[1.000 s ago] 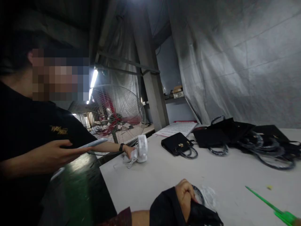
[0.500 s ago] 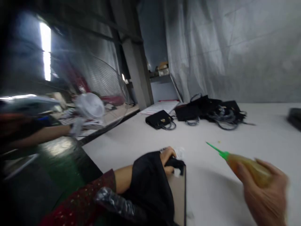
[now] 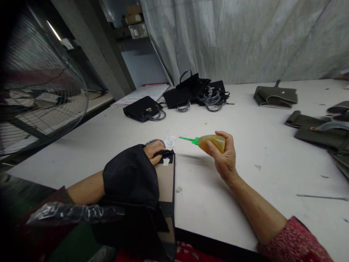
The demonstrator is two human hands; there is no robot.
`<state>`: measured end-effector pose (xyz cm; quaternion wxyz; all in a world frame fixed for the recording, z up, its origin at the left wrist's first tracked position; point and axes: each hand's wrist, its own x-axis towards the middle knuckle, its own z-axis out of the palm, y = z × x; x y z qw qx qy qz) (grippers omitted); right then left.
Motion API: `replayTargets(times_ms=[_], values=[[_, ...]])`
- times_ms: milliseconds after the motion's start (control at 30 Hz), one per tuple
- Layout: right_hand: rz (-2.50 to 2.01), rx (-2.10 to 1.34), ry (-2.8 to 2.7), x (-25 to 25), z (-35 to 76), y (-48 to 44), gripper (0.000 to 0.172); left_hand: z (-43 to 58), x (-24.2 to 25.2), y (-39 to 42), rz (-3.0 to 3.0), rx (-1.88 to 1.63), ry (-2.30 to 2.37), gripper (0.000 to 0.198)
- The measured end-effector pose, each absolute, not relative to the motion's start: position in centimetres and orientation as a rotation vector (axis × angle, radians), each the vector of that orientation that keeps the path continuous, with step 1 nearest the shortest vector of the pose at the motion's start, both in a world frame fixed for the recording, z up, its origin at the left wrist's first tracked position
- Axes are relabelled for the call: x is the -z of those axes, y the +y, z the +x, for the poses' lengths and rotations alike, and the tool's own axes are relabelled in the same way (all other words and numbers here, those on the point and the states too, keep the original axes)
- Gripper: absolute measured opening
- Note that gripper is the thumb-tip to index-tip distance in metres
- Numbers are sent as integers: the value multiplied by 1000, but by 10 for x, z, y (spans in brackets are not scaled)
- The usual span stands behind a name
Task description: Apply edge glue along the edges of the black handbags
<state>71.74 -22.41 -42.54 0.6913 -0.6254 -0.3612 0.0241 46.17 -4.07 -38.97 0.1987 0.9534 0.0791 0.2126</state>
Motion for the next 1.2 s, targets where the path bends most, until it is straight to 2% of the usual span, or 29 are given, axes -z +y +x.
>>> replayTargets(times_ms=[67,200,500,1000,1200], values=[[-1405,-141,-829,425,719,-227,43,465,400,-35,2739,-474,235,32],[-1420,-326,-880,422,719,-229,45,479,437,-16,2819,-467,387,15],[-1569,-291,-1041,433,716,-218,43,489,477,1,2833,-672,450,18],[-1566,-399,-1181,418,722,-206,44,495,469,4,2870,-490,438,22],[-1596,-278,-1213,417,719,-203,46,495,456,1,2866,-377,453,27]])
